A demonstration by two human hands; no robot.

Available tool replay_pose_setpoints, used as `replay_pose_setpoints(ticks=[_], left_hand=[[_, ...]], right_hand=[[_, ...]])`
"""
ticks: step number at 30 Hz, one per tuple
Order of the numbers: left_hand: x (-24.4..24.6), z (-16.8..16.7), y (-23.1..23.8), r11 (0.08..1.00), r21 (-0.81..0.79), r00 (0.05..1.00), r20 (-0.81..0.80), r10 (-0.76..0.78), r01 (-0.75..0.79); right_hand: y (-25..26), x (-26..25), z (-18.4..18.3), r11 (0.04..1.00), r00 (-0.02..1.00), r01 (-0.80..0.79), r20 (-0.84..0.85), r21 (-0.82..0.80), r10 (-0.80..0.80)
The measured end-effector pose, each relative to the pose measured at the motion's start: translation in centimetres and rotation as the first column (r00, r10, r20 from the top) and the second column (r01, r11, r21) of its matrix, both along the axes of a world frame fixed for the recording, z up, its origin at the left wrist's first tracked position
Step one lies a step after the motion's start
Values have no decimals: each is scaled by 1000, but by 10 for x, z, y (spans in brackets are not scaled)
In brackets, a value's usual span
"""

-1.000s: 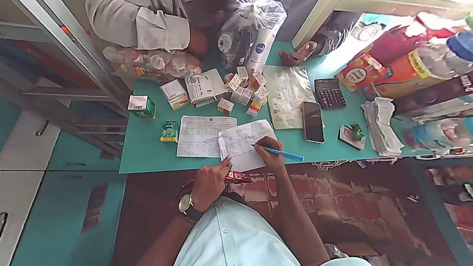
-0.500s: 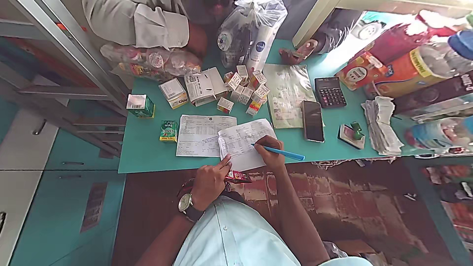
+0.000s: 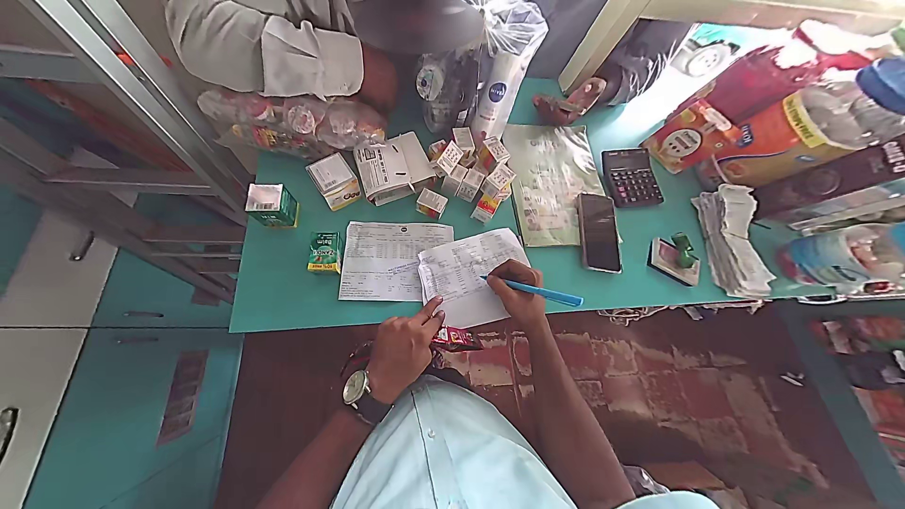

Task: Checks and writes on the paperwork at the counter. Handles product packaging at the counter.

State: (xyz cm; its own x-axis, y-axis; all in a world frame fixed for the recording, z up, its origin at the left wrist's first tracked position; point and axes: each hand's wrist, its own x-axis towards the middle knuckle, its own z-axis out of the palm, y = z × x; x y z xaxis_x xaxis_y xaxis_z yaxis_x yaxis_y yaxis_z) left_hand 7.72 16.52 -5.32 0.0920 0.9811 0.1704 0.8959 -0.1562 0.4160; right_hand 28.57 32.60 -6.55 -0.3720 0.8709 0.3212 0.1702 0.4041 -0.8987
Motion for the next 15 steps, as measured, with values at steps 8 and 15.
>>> replay_pose_setpoints(ticks=[8, 15], left_hand=[[0, 0, 0, 1000, -12, 1000, 5, -1, 1], [0, 0, 0, 1000, -15, 1000, 8, 3, -3]], right_hand=[[-1, 1, 1, 1000, 1000, -9, 0, -11, 9], [-1, 1, 1, 1000, 1000, -11, -6, -15, 11]])
